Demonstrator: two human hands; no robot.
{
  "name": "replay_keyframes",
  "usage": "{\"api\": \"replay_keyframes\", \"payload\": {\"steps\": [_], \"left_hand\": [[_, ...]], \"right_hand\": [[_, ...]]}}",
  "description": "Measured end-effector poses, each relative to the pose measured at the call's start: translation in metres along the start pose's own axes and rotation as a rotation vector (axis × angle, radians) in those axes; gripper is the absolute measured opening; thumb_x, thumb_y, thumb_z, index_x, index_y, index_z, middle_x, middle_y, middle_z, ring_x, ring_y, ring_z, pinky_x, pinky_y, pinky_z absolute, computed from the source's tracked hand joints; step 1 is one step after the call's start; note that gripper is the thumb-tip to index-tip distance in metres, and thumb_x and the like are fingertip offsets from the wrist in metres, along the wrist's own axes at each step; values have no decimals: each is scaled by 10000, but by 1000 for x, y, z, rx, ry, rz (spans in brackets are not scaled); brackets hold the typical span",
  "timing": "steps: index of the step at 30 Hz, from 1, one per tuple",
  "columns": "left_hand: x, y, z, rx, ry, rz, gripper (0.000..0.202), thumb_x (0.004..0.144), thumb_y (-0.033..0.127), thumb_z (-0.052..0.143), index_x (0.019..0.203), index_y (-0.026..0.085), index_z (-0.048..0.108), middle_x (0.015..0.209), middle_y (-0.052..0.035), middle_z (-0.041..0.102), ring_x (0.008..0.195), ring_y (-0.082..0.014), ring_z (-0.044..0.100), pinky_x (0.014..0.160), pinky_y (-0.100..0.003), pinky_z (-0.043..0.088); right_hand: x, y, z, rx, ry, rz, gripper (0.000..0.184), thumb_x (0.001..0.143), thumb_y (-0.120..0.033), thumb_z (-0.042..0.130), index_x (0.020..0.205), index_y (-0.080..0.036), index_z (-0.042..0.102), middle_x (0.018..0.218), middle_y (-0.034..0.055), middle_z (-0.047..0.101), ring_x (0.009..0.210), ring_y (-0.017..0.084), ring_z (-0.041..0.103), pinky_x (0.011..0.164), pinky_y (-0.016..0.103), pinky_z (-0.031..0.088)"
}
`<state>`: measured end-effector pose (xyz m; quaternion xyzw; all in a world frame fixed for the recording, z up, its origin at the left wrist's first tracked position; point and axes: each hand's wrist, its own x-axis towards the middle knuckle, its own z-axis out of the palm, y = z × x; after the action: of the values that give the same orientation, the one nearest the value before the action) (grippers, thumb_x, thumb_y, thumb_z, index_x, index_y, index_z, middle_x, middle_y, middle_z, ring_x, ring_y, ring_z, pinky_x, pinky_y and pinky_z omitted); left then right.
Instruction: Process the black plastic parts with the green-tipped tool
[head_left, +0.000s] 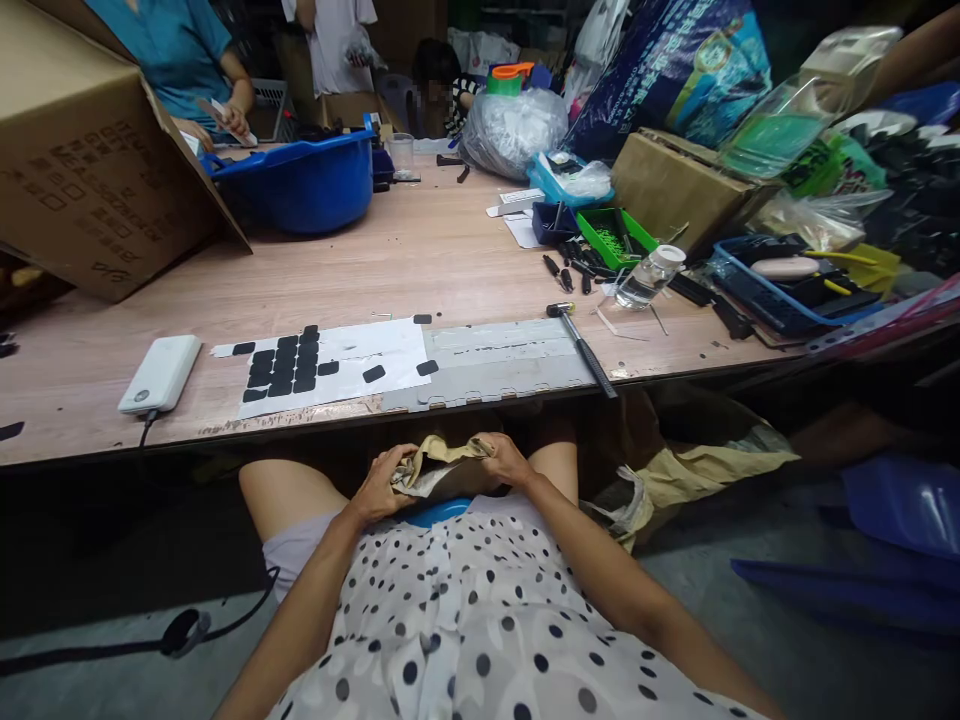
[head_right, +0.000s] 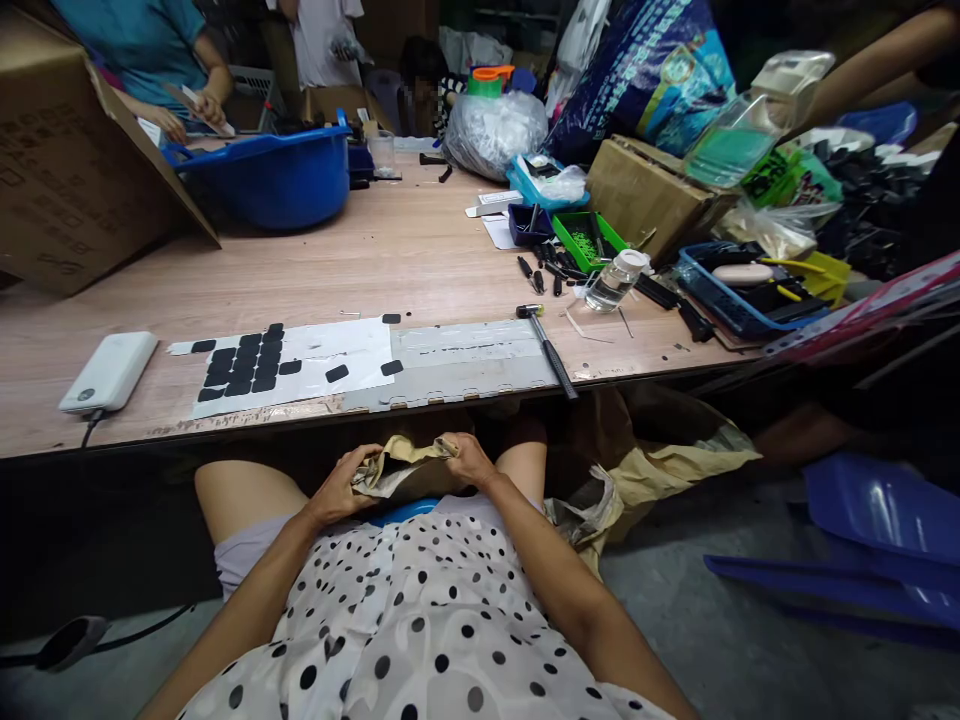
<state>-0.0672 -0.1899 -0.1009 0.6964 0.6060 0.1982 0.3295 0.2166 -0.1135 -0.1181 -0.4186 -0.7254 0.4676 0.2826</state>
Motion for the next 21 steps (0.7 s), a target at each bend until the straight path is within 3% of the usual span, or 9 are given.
{"api": "replay_keyframes", "payload": {"steps": [2,5,8,10,12,14,17,19,21], "left_hand": [[1,3,1,96,-58,22,763,591,231,782,1337,280,625,1198,-60,699,1078,-288,607,968,-396,462],[10,13,5,99,-61,7,456,679,176,698,1117,275,771,958,-49,746,951,-254,651,887,-357,480],[20,20,10,-77,-11,-6,313,656,128,627,883,237,813,842,-39,752,809,-209,672,777,-309,510],[23,19,12,-218,54,-39,283,621,124,603,804,209,802,811,-36,753,750,-198,673,721,-295,520],[24,14,12,-327,122,-93,263,602,130,578,751,191,786,781,-38,751,730,-202,675,691,-295,525],[23,10,11,-378,156,-128,249,587,134,563,714,183,772,757,-39,745,721,-207,674,676,-296,528],[20,9,9,-331,150,-93,246,573,123,556,693,188,761,720,-28,715,702,-197,659,678,-295,531],[17,11,7,-264,165,-31,248,568,117,560,688,196,762,730,-28,696,717,-196,658,704,-306,537],[15,14,7,-241,204,45,260,561,110,562,690,204,767,854,-55,724,834,-221,685,790,-337,549]], "right_hand": [[2,4,1,211,196,79,96,695,-220,654,775,-217,707,717,-12,663,699,162,582,720,286,485],[5,5,5,399,306,141,169,722,-332,697,834,-206,719,756,-5,686,727,161,607,725,286,509],[5,-2,9,303,105,90,267,771,-375,688,968,-205,747,870,19,713,797,174,642,764,303,525],[2,-8,10,144,-62,23,482,739,-400,753,1190,-234,712,1089,56,716,967,219,661,872,355,527],[-2,-12,12,-64,-219,-44,848,653,-387,844,1441,-276,551,1331,103,638,1186,284,605,1006,441,483],[-6,-12,18,-263,-325,-74,1011,639,-296,850,1550,-278,413,1418,144,580,1273,316,551,1071,505,432],[-3,-4,29,-235,-264,-25,719,668,-142,737,1374,-223,624,1205,136,698,1105,283,630,1026,459,464],[2,5,33,39,-73,62,351,661,-159,718,1007,-192,767,937,82,736,898,244,659,890,383,518],[6,13,31,267,122,144,102,716,-281,705,744,-183,718,747,37,681,738,200,628,743,332,520]]}}
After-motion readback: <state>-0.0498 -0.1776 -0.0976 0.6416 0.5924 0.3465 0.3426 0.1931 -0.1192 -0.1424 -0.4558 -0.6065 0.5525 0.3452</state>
